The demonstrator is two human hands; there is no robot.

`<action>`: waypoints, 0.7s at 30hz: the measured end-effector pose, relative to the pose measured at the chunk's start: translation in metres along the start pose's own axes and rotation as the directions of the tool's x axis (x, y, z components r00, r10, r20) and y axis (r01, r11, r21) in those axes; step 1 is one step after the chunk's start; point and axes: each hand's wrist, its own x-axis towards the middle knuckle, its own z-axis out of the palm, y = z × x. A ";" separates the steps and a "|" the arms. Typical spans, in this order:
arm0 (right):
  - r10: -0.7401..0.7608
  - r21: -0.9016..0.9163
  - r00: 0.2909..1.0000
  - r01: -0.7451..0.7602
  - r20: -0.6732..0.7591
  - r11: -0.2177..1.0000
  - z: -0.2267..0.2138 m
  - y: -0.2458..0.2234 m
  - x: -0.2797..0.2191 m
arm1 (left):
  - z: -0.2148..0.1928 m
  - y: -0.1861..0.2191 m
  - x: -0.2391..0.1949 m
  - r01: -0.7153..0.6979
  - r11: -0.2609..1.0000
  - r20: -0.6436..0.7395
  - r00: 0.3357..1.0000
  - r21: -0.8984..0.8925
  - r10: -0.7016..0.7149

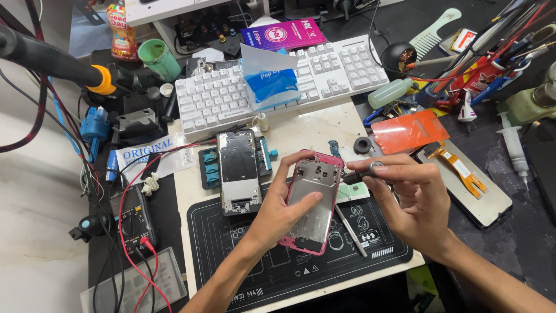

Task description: The person handles a disassembled smartphone, aligning the internal components with a pink phone frame. They then use a screwdriver to fasten screws into the frame, securing the internal parts in place.

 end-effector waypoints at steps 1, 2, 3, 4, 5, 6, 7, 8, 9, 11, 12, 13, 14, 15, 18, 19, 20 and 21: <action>-0.007 0.008 1.000 0.007 0.007 1.000 0.000 0.000 0.000 | 0.000 0.001 0.000 0.019 1.000 0.004 1.000 0.001 -0.019; -0.014 0.017 1.000 0.014 0.013 1.000 0.000 0.001 0.001 | 0.000 0.002 0.000 0.038 0.999 0.008 0.999 0.002 -0.038; -0.020 0.025 1.000 0.019 0.019 0.999 0.000 0.002 0.000 | 0.000 0.002 -0.001 0.058 0.998 0.012 0.998 0.003 -0.058; -0.019 0.017 1.000 0.019 0.022 1.000 0.000 0.002 -0.001 | 0.001 0.002 -0.001 0.063 0.998 0.019 0.998 0.006 -0.063; -0.022 0.009 0.999 0.022 0.025 1.000 0.000 0.002 0.000 | 0.001 0.003 0.000 0.064 0.998 0.026 0.998 0.010 -0.064; -0.024 0.002 0.999 0.024 0.028 1.000 0.000 0.003 0.000 | 0.001 0.003 0.000 0.065 0.998 0.032 0.997 0.015 -0.066; -0.029 -0.001 0.999 0.029 0.033 1.000 0.000 0.003 0.000 | 0.001 0.003 0.000 0.052 0.998 0.041 0.998 0.021 -0.053; -0.034 -0.003 0.999 0.034 0.037 0.999 0.001 0.003 0.000 | 0.002 0.002 0.000 0.039 0.999 0.050 0.998 0.027 -0.040; -0.038 -0.005 0.998 0.039 0.042 0.999 0.001 0.003 -0.001 | 0.002 0.001 -0.001 0.027 0.999 0.059 0.998 0.032 -0.028; -0.043 -0.015 0.997 0.044 0.057 0.999 0.001 0.004 -0.001 | 0.002 0.000 -0.001 0.052 0.998 0.068 0.996 0.029 -0.054; -0.046 -0.020 0.997 0.048 0.064 0.999 0.001 0.005 -0.002 | 0.002 -0.001 -0.001 0.065 0.997 0.073 0.995 0.028 -0.067; -0.043 -0.019 0.997 0.044 0.069 0.999 0.001 0.007 -0.003 | 0.002 -0.002 -0.001 0.068 0.998 0.072 0.995 0.014 -0.068; -0.040 -0.018 0.996 0.041 0.074 0.999 0.001 0.008 -0.004 | 0.002 -0.004 -0.001 0.070 0.998 0.072 0.995 0.001 -0.070; -0.037 -0.016 0.996 0.038 0.080 0.999 0.001 0.010 -0.005 | 0.001 -0.006 -0.001 0.072 0.997 0.070 0.995 -0.012 -0.071; -0.056 -0.035 0.995 0.059 0.079 0.998 0.000 0.018 -0.011 | 0.000 -0.013 -0.002 0.053 0.998 0.069 0.996 0.024 -0.055; -0.056 -0.102 0.997 0.062 0.057 0.993 0.000 0.021 -0.012 | -0.001 -0.015 -0.002 0.052 0.998 0.069 0.996 0.031 -0.054; -0.058 -0.169 0.998 0.064 0.035 0.984 0.001 0.023 -0.011 | -0.001 -0.018 -0.002 0.051 0.998 0.069 0.996 0.037 -0.053; -0.061 -0.236 0.998 0.062 0.012 0.970 0.002 0.024 -0.011 | -0.001 -0.020 -0.002 0.051 0.998 0.070 0.996 0.044 -0.054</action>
